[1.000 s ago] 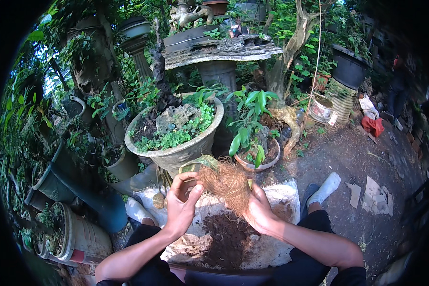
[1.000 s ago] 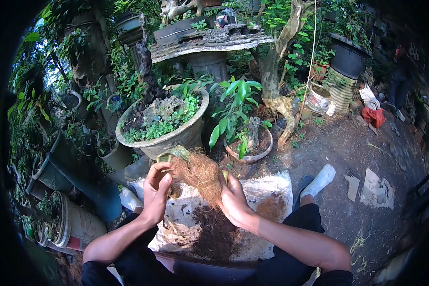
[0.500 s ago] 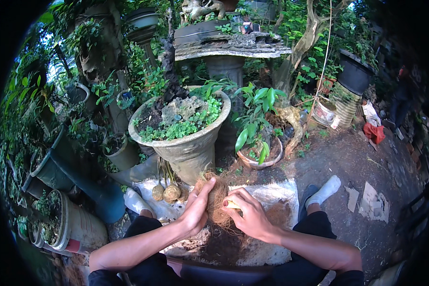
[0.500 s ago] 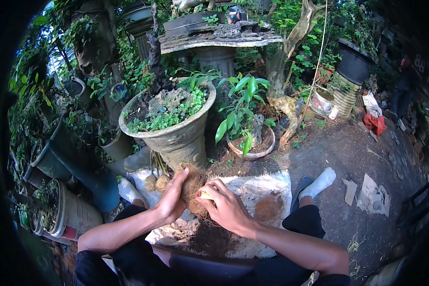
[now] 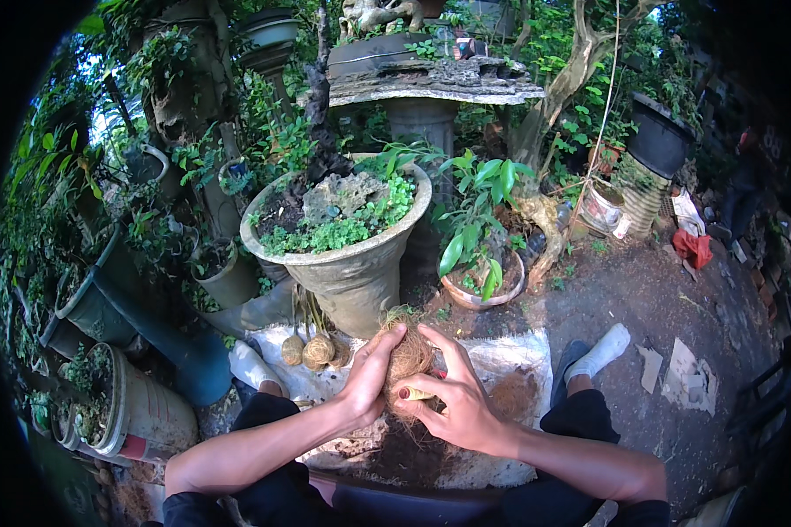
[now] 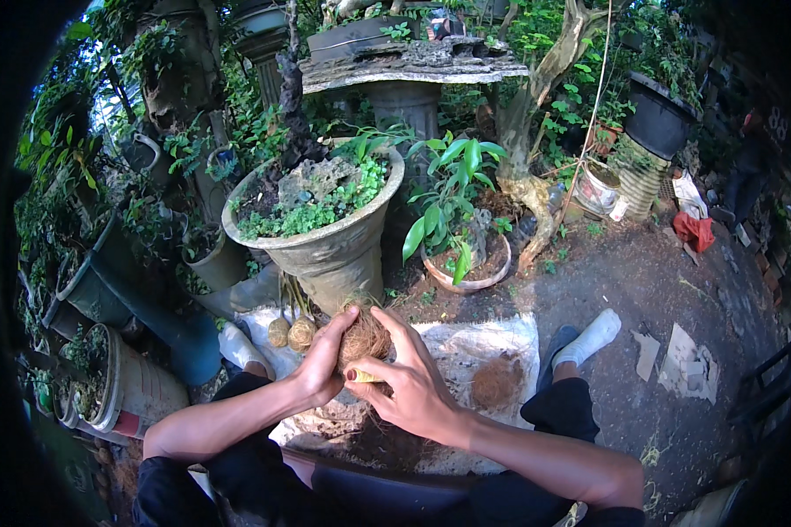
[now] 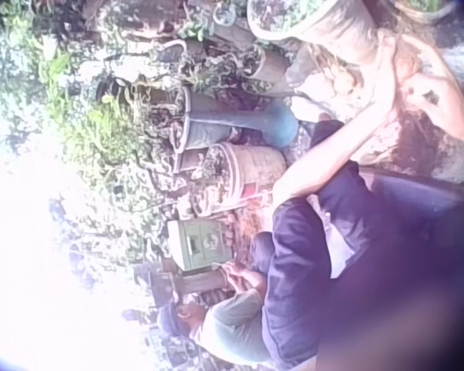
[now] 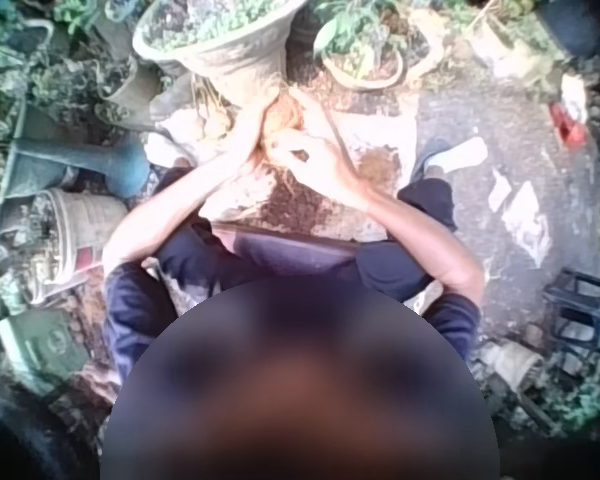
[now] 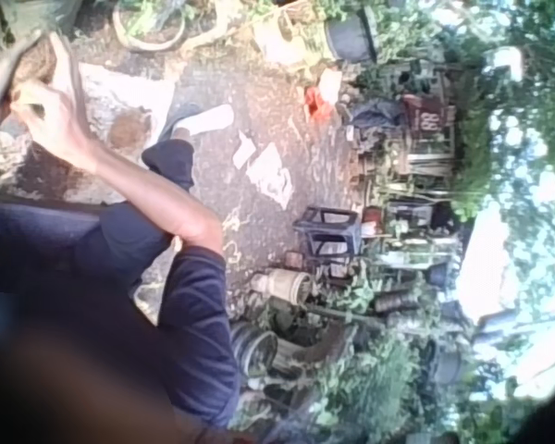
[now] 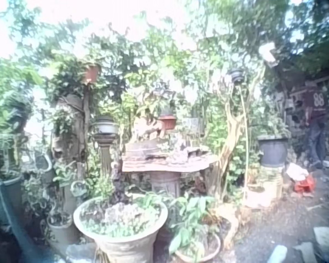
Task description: The person wraps a small plant's root ball with coconut coir and secures it with twine. They hold the plant in one hand, wrap the coir around the roots, and tie the twine to hold the material in place.
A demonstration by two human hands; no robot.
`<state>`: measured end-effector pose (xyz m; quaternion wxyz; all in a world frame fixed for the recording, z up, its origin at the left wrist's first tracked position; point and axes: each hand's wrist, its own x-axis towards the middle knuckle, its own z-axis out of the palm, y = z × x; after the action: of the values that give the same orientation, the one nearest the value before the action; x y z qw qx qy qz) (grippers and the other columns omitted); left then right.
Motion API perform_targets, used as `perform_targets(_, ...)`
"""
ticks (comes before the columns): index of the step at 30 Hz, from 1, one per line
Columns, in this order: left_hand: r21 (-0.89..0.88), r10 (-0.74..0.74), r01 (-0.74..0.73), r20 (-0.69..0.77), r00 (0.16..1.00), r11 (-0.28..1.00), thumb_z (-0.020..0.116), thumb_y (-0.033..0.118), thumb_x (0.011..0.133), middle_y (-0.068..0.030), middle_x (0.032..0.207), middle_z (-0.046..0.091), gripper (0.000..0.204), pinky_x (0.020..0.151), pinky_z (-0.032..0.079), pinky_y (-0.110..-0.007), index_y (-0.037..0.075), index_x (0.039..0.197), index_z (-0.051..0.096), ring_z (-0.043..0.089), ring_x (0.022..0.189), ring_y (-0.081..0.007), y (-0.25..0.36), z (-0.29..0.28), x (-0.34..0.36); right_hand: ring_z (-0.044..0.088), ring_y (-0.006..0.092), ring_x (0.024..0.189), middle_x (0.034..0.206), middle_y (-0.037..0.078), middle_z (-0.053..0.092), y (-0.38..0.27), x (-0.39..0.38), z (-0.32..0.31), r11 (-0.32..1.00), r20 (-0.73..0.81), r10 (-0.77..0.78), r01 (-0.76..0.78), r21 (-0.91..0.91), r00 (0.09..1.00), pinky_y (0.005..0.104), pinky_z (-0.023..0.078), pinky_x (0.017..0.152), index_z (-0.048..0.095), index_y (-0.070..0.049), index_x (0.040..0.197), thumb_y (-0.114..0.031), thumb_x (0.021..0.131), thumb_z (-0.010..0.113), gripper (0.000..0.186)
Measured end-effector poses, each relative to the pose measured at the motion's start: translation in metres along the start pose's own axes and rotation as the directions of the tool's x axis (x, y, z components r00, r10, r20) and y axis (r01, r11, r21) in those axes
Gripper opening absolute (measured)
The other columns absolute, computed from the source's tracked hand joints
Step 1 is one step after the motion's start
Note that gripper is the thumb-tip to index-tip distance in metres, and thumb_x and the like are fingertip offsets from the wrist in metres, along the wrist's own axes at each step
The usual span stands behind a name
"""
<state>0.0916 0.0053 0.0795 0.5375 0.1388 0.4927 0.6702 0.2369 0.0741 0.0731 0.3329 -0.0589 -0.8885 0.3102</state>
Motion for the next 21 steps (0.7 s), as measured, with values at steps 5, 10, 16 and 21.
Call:
perform_targets(5,0.017,-0.057,0.056,0.047,0.997,0.998,0.04,0.049,0.097,-0.01,0.111,0.061,0.05,0.089,0.049,-0.038,0.007,0.122,0.05,0.061,0.1,-0.0212,0.0,-0.006,0.0,0.036,0.0413,0.134,0.143,0.027,0.034,0.011,0.001,0.001,0.984,0.147,0.012,-0.038,0.173,0.989,0.0462,0.03,0.11,0.072,-0.014,0.1,-0.025,0.084,0.07,0.019)
perform_targets(10,0.078,-0.127,0.123,0.051,0.991,0.989,0.039,0.049,0.098,-0.0113,0.111,0.06,0.051,0.09,0.049,-0.038,0.005,0.122,0.049,0.061,0.1,-0.0213,0.001,-0.007,0.001,0.04,0.0395,0.131,0.142,0.025,0.036,0.015,-0.002,0.001,0.987,0.19,0.05,-0.078,0.141,0.981,0.0453,0.033,0.108,0.072,-0.012,0.099,-0.025,0.085,0.07,0.019)
perform_targets(16,0.096,-0.084,0.08,0.041,0.996,0.992,0.041,0.047,0.098,-0.0119,0.11,0.061,0.048,0.088,0.05,-0.037,0.005,0.121,0.05,0.061,0.099,-0.0211,-0.002,-0.007,0.01,0.045,0.0414,0.125,0.136,0.027,0.04,0.016,-0.003,0.001,0.97,0.13,0.121,-0.145,0.197,0.984,0.0469,0.038,0.103,0.07,-0.005,0.1,-0.03,0.085,0.07,0.029)
perform_targets(21,0.015,-0.12,0.119,0.067,0.991,0.993,0.043,0.046,0.098,-0.0124,0.109,0.062,0.046,0.087,0.05,-0.038,0.006,0.12,0.052,0.062,0.098,-0.0223,-0.003,-0.013,0.013,0.046,0.0405,0.123,0.133,0.026,0.041,0.014,-0.002,0.0,0.961,0.086,0.183,-0.197,0.196,0.979,0.0468,0.039,0.102,0.069,-0.005,0.1,-0.027,0.084,0.072,0.027)
